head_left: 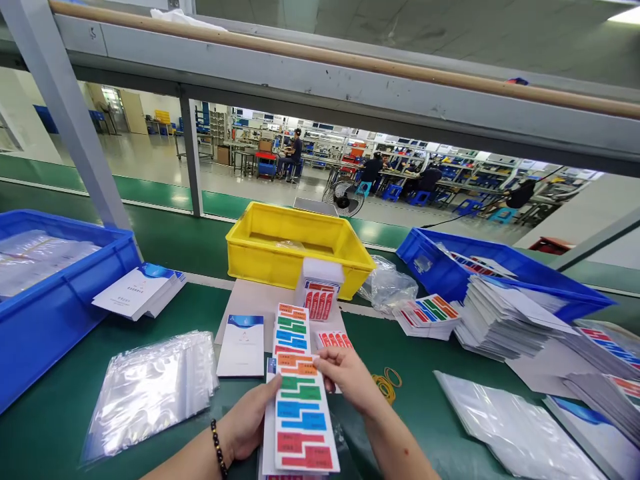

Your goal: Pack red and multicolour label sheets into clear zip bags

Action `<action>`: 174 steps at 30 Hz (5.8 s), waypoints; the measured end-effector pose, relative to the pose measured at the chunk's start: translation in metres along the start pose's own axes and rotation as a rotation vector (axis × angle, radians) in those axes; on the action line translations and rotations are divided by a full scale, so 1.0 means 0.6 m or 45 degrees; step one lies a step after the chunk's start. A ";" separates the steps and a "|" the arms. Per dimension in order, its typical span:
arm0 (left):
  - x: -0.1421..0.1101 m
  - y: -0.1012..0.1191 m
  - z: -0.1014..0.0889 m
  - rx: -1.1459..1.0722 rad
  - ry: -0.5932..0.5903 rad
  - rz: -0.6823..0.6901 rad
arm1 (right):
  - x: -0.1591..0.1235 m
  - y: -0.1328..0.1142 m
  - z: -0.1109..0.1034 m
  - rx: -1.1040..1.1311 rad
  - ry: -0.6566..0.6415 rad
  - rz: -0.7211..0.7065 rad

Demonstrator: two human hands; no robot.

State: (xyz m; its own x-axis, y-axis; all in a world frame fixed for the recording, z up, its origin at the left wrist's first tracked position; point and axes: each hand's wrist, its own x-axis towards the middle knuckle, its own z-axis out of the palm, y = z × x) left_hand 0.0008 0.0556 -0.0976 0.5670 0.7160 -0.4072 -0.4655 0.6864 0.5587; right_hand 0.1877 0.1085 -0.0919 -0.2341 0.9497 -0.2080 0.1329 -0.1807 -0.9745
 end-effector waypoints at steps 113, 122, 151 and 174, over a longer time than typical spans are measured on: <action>-0.007 0.020 -0.008 0.963 0.315 0.380 | -0.035 0.027 0.018 -0.238 -0.154 -0.199; -0.010 0.020 -0.012 1.032 0.385 0.415 | -0.036 0.029 0.014 -0.208 -0.188 -0.109; 0.012 -0.009 -0.015 1.161 0.240 0.466 | -0.047 0.025 0.045 -0.509 -0.296 -0.331; -0.158 0.085 -0.090 1.927 1.159 0.948 | -0.093 0.079 0.115 -1.424 -0.755 -0.653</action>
State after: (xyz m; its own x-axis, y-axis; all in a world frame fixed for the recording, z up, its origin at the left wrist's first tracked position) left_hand -0.1134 0.0298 -0.0694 -0.1472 0.9552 0.2567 0.7671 -0.0536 0.6392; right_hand 0.1406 0.0292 -0.1324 -0.8291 0.5443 -0.1277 0.5418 0.7260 -0.4235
